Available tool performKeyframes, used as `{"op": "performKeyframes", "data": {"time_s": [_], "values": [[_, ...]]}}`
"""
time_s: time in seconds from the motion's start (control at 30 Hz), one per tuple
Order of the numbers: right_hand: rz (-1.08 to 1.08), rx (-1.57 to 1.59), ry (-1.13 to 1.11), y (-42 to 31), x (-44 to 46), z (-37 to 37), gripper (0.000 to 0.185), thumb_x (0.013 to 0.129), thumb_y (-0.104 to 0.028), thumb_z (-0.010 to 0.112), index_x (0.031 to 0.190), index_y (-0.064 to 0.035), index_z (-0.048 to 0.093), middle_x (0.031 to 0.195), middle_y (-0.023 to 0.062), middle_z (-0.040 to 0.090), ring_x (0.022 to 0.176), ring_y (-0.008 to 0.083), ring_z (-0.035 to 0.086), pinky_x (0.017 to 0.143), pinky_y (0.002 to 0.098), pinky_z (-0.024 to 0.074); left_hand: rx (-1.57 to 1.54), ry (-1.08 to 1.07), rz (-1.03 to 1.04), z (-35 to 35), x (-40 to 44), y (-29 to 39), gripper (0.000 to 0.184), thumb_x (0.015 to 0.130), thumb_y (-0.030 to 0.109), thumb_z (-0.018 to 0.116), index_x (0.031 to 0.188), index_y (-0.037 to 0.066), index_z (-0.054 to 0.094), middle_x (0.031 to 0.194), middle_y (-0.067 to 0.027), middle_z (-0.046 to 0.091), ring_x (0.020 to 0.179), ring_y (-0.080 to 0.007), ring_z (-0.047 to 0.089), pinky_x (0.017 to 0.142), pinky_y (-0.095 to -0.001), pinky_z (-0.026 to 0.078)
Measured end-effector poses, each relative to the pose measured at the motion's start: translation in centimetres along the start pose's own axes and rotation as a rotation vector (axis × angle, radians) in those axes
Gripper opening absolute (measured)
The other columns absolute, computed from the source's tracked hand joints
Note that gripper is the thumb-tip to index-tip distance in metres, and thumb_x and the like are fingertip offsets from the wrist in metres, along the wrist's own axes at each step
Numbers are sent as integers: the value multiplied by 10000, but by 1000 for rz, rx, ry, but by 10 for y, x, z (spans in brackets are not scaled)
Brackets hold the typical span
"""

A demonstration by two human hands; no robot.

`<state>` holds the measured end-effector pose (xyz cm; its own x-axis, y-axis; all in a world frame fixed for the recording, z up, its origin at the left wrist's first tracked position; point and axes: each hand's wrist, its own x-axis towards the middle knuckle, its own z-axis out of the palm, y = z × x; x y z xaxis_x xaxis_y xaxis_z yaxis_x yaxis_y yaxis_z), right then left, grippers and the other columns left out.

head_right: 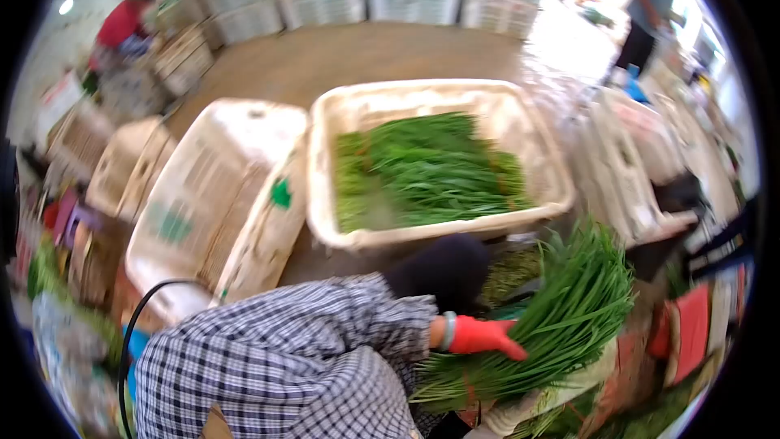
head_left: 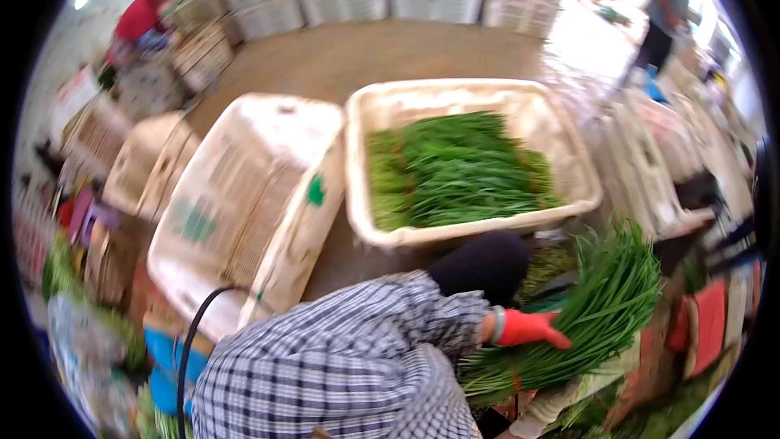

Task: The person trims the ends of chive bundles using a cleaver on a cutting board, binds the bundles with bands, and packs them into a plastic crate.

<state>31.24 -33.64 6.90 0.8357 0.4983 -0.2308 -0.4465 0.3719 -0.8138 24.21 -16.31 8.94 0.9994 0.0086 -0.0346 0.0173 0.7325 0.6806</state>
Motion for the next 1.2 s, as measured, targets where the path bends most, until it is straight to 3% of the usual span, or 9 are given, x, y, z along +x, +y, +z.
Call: {"op": "performKeyframes", "data": {"time_s": [0.07,0.17,0.27,0.33,0.37,0.57,0.9,1.13,1.2], "values": [[-198,-178,-104,-9,35,-36,520,968,-336,503,1365,-5,446,1333,105,507,1156,234,517,1010,355,425,260,-82,12,-12,14,-20,808,792,223,764,1450,57,328,1369,-93,502,1239,-182,470,1048,-345,385],[-342,-334,22,51,123,-174,505,949,-283,522,1354,6,437,1308,121,522,1119,213,543,980,317,450,567,-38,184,-8,22,-32,814,789,172,768,1459,68,318,1380,-88,490,1249,-175,454,1059,-345,368],[-193,14,4,68,131,-136,694,829,-295,694,1382,-14,383,1323,175,508,1121,209,555,1002,314,448,557,79,326,-1,21,-19,752,805,146,752,1439,61,356,1364,-79,506,1237,-166,457,1051,-337,369],[-339,-244,91,53,101,-80,775,763,-207,763,1400,-33,357,1341,183,490,1153,210,533,1024,351,432,402,116,278,-9,26,-30,589,826,127,726,1353,48,475,1271,-50,581,1160,-155,514,995,-324,415],[-522,-622,198,29,74,-39,799,737,-114,774,1409,-45,349,1354,173,476,1185,212,507,1040,389,415,402,98,258,-8,24,-29,589,826,127,726,1353,48,475,1271,-50,581,1160,-155,514,995,-324,415],[-511,-312,-9,-48,24,69,800,714,63,733,1401,-18,330,1273,89,530,1112,198,546,961,324,460,411,250,283,-15,24,-22,373,865,99,670,1226,55,585,1124,-26,643,1015,-143,588,876,-306,484],[-306,-285,397,-47,29,5,166,946,-107,503,1087,-61,578,915,16,648,783,101,598,694,246,494,76,385,221,-41,14,-12,444,892,294,665,1224,16,566,1101,-88,652,927,-227,657,791,-354,562],[-536,-73,320,-2,47,-54,264,1000,-128,454,1157,20,607,972,45,669,790,105,636,699,251,533,115,357,208,-39,10,-13,499,889,332,671,1259,23,542,1116,-76,644,945,-209,652,790,-343,560],[-367,120,293,12,54,-71,283,966,-158,519,1166,23,603,1025,69,664,825,128,637,725,293,538,107,355,214,-38,9,-12,504,891,333,669,1271,30,533,1123,-73,638,956,-205,648,793,-337,558]]}}
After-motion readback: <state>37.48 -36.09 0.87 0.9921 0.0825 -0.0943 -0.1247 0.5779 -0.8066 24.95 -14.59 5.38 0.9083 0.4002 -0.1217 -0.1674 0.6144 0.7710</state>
